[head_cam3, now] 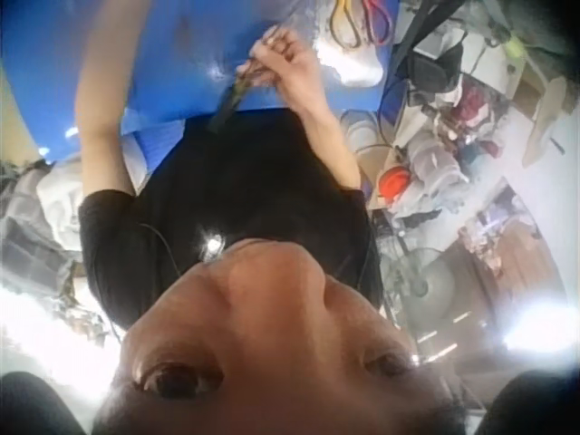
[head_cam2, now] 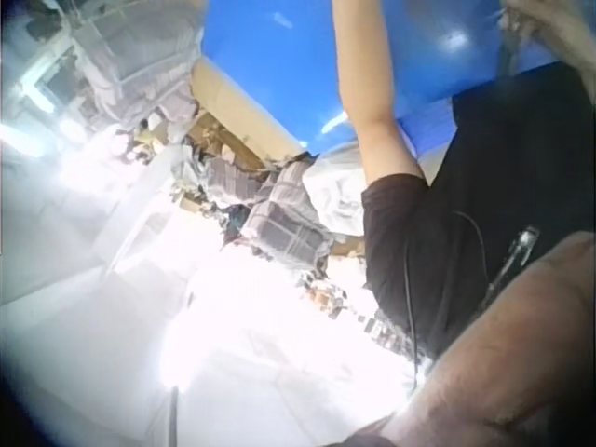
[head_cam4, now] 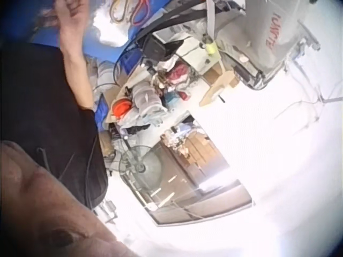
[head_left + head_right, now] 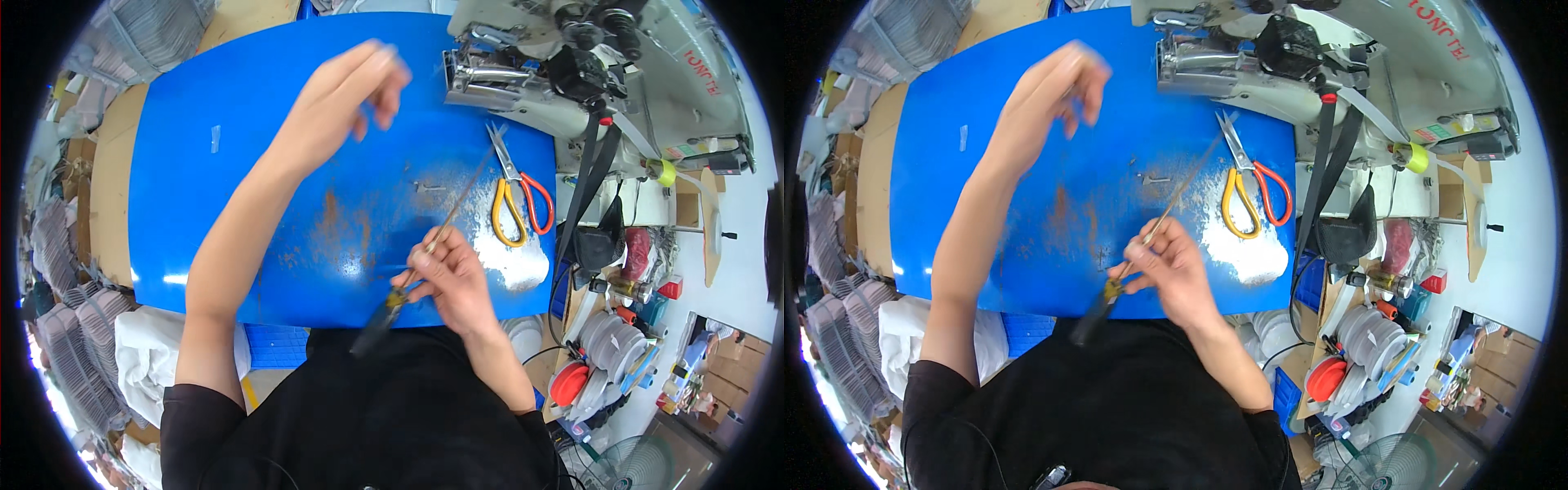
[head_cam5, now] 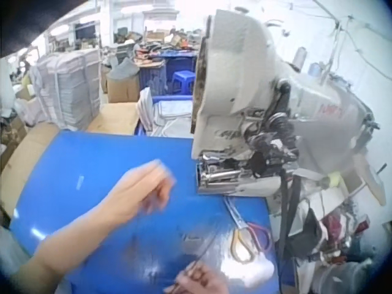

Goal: Adjusting and repairing a sewing machine part using a screwdriver and scissors.

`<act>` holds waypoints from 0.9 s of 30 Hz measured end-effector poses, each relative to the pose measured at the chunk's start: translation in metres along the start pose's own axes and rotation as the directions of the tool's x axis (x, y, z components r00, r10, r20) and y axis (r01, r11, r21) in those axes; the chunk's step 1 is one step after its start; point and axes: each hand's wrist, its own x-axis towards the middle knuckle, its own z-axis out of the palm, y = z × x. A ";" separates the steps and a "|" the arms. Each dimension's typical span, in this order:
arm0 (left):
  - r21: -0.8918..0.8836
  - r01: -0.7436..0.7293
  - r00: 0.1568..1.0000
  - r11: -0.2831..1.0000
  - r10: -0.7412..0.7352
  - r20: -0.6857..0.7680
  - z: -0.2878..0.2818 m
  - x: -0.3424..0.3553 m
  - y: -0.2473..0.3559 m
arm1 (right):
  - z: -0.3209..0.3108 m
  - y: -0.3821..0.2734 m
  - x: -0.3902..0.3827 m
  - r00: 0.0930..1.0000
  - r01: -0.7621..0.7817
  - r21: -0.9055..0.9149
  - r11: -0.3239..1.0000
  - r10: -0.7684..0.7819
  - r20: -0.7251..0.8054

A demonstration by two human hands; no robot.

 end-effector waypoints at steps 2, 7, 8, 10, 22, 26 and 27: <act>-0.068 0.041 0.996 0.997 -0.035 0.083 -0.017 -0.058 0.000 | 0.015 0.013 -0.001 0.998 0.047 0.138 0.989 -0.053 0.044; -0.333 0.098 0.995 0.938 -0.092 0.034 -0.015 -0.201 -0.014 | 0.061 0.015 0.009 0.983 0.126 0.169 0.978 -0.146 0.113; -0.333 0.086 0.985 0.939 -0.131 -0.116 -0.006 -0.218 -0.010 | 0.071 0.010 0.013 0.980 0.117 0.197 0.973 -0.146 0.137; -0.454 -0.082 0.917 0.887 -0.111 -0.383 0.004 -0.246 -0.015 | 0.092 0.004 0.026 0.969 0.082 0.220 0.972 -0.129 0.210; -0.311 -0.600 0.585 0.737 0.140 -0.799 -0.118 -0.267 -0.051 | 0.108 -0.081 0.129 0.881 0.337 0.068 0.939 -0.340 0.330; -0.249 -0.553 0.522 0.795 0.098 -0.847 -0.120 -0.234 -0.048 | 0.108 -0.095 0.138 0.879 0.377 0.057 0.924 -0.377 0.292; -0.245 -0.576 0.531 0.780 0.129 -0.838 -0.122 -0.229 -0.048 | 0.109 -0.097 0.140 0.877 0.390 0.065 0.919 -0.392 0.278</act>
